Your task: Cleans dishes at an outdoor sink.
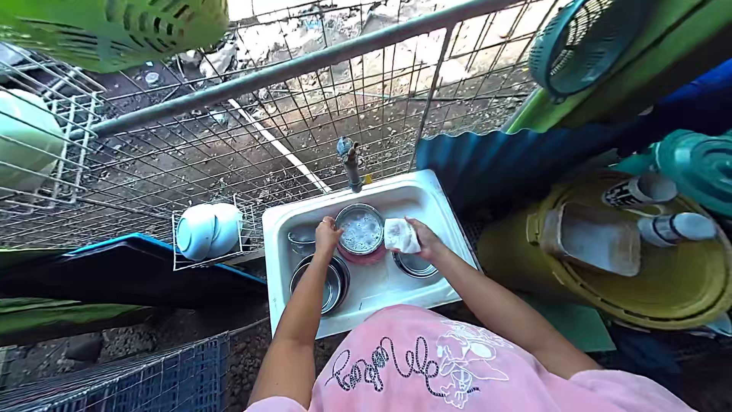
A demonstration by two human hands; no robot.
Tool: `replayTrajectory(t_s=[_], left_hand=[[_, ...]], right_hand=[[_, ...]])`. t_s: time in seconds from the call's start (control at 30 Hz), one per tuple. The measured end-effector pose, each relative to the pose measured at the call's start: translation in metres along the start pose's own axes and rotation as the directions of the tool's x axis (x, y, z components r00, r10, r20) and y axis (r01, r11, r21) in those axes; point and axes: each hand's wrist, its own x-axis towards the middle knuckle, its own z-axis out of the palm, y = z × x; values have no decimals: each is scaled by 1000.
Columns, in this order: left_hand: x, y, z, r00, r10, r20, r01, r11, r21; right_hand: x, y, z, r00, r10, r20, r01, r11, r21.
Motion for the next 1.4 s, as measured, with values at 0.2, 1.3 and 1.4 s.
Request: replayTrajectory(t_s=[0.2, 1.3, 1.4], left_hand=[[-14, 31, 0, 998, -48, -51, 51, 997, 62], [-111, 79, 53, 980, -108, -165, -119, 343, -932], [-105, 89, 55, 981, -70, -183, -150, 336, -930]], right_hand=[[-10, 5, -29, 996, 4, -85, -2, 1000, 18], [20, -14, 29, 668, -271, 693, 544, -457, -704], [11, 6, 49, 677, -369, 637, 630, -157, -761]])
